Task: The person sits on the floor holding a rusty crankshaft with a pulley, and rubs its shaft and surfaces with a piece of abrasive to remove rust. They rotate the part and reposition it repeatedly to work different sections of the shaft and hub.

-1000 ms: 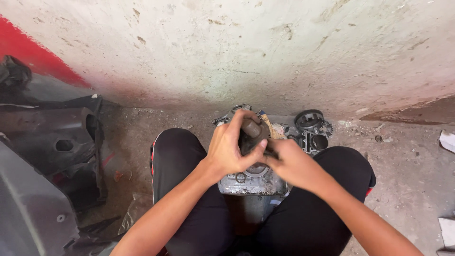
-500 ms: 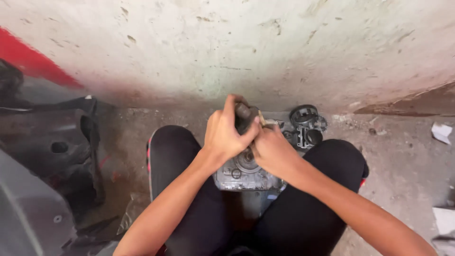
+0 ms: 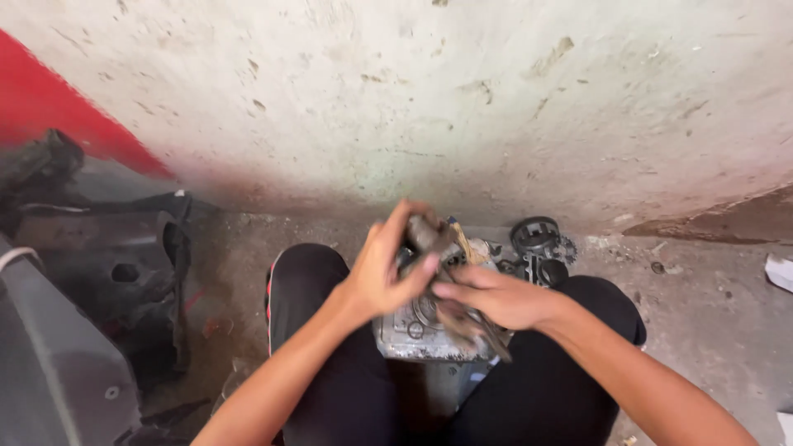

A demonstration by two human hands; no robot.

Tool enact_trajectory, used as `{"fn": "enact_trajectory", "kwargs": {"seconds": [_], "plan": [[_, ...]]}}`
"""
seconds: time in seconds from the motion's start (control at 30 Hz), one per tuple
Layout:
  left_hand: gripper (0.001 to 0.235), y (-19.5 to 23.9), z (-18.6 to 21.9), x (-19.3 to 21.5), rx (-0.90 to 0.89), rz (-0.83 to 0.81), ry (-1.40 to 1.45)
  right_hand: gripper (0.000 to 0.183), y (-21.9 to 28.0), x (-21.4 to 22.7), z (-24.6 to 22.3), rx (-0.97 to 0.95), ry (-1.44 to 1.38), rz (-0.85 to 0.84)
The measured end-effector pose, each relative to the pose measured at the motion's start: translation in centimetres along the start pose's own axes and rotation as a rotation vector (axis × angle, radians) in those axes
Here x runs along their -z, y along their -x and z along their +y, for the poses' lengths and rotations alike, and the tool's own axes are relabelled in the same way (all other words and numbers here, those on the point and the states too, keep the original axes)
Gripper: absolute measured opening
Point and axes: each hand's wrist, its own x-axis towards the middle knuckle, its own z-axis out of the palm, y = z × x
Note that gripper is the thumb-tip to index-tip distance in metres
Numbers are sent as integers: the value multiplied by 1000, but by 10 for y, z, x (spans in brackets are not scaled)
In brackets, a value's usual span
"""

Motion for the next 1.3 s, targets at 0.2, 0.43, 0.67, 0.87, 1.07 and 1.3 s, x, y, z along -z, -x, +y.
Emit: {"fn": "enact_trajectory", "kwargs": {"seconds": [0.2,0.43,0.67,0.87,1.07,1.3], "plan": [[45,-35,42,-4,403,-60,-330,39,-4,0,16,-153,-660,-331],[43,-19,31,4,-385,5,133,28,-8,47,-30,-112,-199,-105],[40,-73,76,4,483,-5,-185,30,-20,54,-5,440,678,307],[37,-4,59,-7,-552,54,52,23,40,34,-17,-78,-927,-422],[38,-4,44,-14,124,4,-231,27,6,58,-71,93,267,-14],[38,-2,59,-7,-360,92,23,27,17,24,-14,-152,-897,-534]]}}
